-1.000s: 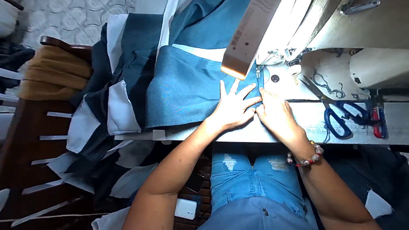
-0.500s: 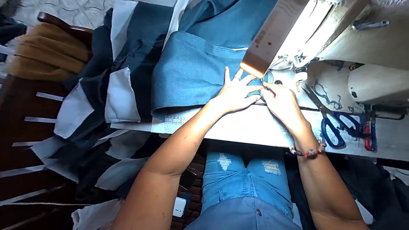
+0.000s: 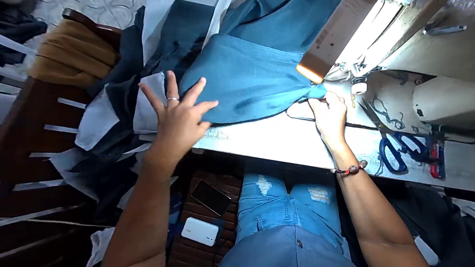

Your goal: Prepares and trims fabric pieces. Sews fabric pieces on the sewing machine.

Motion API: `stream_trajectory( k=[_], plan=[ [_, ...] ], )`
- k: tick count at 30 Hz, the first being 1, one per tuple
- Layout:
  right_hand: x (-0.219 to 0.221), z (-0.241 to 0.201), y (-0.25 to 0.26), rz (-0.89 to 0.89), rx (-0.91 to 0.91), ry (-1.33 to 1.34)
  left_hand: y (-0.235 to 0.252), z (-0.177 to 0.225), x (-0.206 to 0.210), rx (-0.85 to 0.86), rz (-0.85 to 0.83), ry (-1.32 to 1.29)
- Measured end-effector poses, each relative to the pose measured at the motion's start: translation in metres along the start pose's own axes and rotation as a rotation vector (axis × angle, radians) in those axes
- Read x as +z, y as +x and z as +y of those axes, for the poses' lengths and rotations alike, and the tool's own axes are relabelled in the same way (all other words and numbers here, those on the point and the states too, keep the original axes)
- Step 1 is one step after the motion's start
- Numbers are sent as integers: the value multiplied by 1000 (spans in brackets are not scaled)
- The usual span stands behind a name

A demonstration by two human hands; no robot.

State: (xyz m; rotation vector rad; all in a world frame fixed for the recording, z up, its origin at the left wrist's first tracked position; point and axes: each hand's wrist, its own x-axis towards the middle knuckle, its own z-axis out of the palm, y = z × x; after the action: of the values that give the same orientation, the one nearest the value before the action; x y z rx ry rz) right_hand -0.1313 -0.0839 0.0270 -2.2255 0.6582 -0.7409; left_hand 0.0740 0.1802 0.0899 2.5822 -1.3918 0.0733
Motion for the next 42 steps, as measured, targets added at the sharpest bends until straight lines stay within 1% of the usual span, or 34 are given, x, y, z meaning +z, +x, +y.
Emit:
stream_trajectory(
  k=[2, 3, 4, 6, 8, 10, 11, 13, 14, 15, 16, 17, 20, 21, 22, 23, 24, 26, 27, 28, 29, 31, 32, 33, 35, 37, 38, 39, 40, 41, 42],
  plan=[
    [6, 8, -1, 50, 2, 135, -10, -25, 9, 2, 224, -128],
    [2, 5, -6, 24, 34, 196, -8, -29, 8, -5, 302, -178],
    [-6, -2, -14, -22, 103, 265, -4, -30, 3, -9, 348, -196],
    [-14, -11, -33, -47, 288, 401, 8, -27, -5, -8, 404, -144],
    [-16, -19, -47, -36, 418, 513, 20, -22, -7, 7, 447, -82],
    [-20, -21, -54, -8, 447, 616, 27, -16, -5, 24, 469, -69],
    [-21, -19, -55, 17, 399, 620, 28, -13, -4, 29, 474, -80],
    [-18, -11, -53, 40, 205, 507, 26, -10, -5, 34, 468, -106],
    [-16, -8, -51, 19, 116, 430, 25, -9, -6, 35, 465, -113],
    [-13, -6, -51, 13, 81, 359, 23, -11, -7, 31, 458, -114],
    [-8, -7, -52, 20, 94, 336, 22, -13, -8, 24, 453, -111],
    [-5, -9, -55, 28, 148, 363, 22, -16, -9, 14, 451, -107],
    [-14, -19, -67, 27, 427, 665, 20, -17, -7, -35, 435, -34],
    [-20, -20, -67, 16, 490, 697, 21, -11, -5, -74, 414, 9],
    [-26, -19, -66, -26, 513, 653, 22, -1, -3, -109, 385, 53],
    [-32, -15, -62, -84, 494, 538, 25, 10, -1, -130, 358, 89],
    [-39, -11, -58, -144, 451, 369, 27, 22, 2, -128, 352, 114],
    [-49, -8, -49, -167, 362, 93, 30, 48, 6, -79, 375, 129],
    [-49, -8, -44, -139, 334, 23, 31, 64, 7, -32, 372, 109],
    [-46, -9, -39, -117, 315, -14, 32, 79, 9, 40, 364, 54],
    [-41, -12, -34, -112, 292, -42, 34, 93, 15, 126, 393, -13],
    [-29, -21, -24, -149, 232, -131, 39, 117, 33, 327, 401, -154],
    [-24, -22, -22, -174, 215, -195, 41, 126, 42, 409, 363, -224],
    [-22, -25, -22, -211, 231, -246, 43, 134, 50, 468, 289, -292],
    [-23, -28, -29, -264, 282, -287, 51, 141, 67, 523, 121, -352],
    [-23, -27, -31, -250, 320, -248, 59, 145, 79, 488, -127, -329],
    [-22, -26, -32, -232, 352, -189, 64, 146, 84, 471, -213, -319],
    [-22, -25, -31, -224, 404, -102, 68, 146, 90, 472, -231, -327],
    [-22, -26, -29, -206, 464, 19, 72, 147, 96, 495, -178, -346],
    [-21, -27, -28, -168, 522, 199, 78, 147, 100, 529, -87, -368],
    [-20, -32, -27, -132, 589, 440, 83, 148, 104, 567, 36, -386]
  ],
)
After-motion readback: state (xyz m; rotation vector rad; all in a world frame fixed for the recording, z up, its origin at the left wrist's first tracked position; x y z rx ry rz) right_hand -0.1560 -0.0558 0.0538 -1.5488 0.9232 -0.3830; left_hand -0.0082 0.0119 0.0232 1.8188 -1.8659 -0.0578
